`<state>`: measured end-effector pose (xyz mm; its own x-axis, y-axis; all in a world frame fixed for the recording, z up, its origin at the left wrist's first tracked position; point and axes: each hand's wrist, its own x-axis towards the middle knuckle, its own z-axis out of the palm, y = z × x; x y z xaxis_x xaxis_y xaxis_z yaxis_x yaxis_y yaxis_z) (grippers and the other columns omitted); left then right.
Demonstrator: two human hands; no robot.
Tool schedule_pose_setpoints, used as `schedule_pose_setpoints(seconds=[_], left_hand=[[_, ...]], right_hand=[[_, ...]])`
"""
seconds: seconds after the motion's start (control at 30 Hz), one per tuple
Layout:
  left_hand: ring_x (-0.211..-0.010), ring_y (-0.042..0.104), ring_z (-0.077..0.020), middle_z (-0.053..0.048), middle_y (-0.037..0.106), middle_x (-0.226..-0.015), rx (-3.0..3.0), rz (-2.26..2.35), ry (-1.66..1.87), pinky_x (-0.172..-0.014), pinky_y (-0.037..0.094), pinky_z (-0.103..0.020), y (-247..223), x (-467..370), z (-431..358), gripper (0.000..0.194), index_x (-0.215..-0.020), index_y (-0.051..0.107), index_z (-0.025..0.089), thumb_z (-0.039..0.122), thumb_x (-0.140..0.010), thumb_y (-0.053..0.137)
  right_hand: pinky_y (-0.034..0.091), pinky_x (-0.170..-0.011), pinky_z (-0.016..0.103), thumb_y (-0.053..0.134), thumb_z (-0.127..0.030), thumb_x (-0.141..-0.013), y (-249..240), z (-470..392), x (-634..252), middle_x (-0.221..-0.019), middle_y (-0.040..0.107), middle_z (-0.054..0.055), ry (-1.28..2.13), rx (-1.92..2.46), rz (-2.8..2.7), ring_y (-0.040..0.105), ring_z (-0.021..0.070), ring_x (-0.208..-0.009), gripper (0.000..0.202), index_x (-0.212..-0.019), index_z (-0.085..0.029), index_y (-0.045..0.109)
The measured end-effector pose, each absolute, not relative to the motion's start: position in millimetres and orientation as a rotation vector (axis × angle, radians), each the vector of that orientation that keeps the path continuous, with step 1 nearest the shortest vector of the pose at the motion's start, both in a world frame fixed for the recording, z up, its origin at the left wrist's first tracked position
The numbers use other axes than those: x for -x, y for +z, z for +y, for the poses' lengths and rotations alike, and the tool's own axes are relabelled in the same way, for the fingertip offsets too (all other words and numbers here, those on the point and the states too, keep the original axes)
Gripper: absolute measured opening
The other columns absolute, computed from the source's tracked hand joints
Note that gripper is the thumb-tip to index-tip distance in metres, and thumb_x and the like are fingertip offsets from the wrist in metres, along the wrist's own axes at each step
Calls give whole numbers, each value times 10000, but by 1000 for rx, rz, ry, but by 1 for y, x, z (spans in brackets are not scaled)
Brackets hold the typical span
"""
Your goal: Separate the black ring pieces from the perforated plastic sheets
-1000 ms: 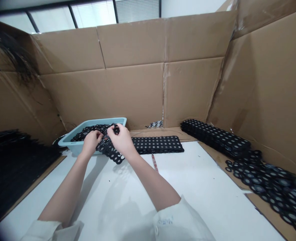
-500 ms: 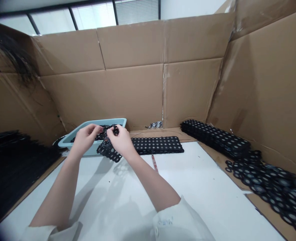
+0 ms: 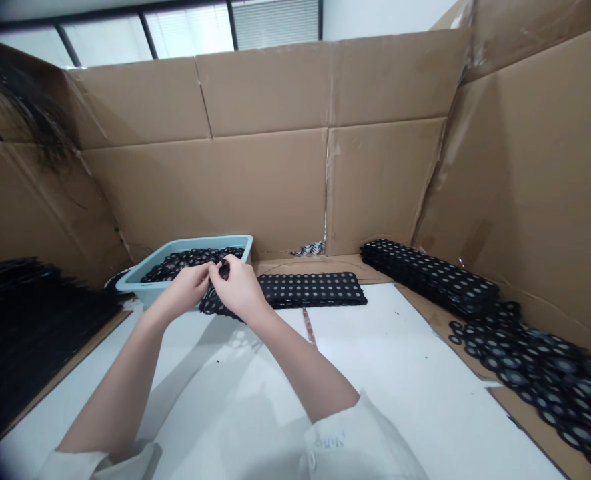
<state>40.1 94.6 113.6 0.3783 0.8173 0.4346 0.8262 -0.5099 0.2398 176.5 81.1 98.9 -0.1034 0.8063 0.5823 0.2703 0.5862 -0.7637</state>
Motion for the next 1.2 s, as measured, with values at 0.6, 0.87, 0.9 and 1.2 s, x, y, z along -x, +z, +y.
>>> schedule_pose_setpoints(seconds=[0.6, 0.87, 0.9, 1.2], left_hand=[[-686, 503, -134, -5, 548, -715, 2959, -1521, -1182, -625, 391, -231, 138, -33, 75, 242, -740, 524, 161, 377, -795, 429], [-793, 531, -150, -32, 582, -864, 3260, -1471, -1080, -698, 414, -252, 139, -32, 70, 229, -908, 551, 180, 340, -748, 518], [-759, 532, -146, -30, 586, -843, 3214, -1489, -1076, -673, 415, -249, 139, -33, 70, 235, -905, 556, 178, 343, -741, 524], [-692, 565, -146, -36, 627, -803, 2702, -1523, -1506, -633, 429, -252, 135, -40, 73, 210, -868, 583, 160, 294, -715, 531]], right_hand=[[409, -606, 242, 475, -332, -748, 105, 77, -178, -750, 606, 11, 744, 870, -1628, 537, 129, -652, 184, -798, -171, 551], [423, -644, 265, 459, -330, -754, 104, 83, -179, -590, 572, -21, 774, 880, -1439, 560, 135, -617, 147, -744, -185, 440], [424, -631, 264, 451, -328, -758, 104, 84, -178, -575, 564, -30, 782, 891, -1397, 557, 131, -593, 142, -765, -190, 417], [396, -550, 239, 485, -405, -728, 103, 85, -180, -654, 566, 5, 735, 917, -1580, 537, 129, -573, 229, -759, -179, 458]])
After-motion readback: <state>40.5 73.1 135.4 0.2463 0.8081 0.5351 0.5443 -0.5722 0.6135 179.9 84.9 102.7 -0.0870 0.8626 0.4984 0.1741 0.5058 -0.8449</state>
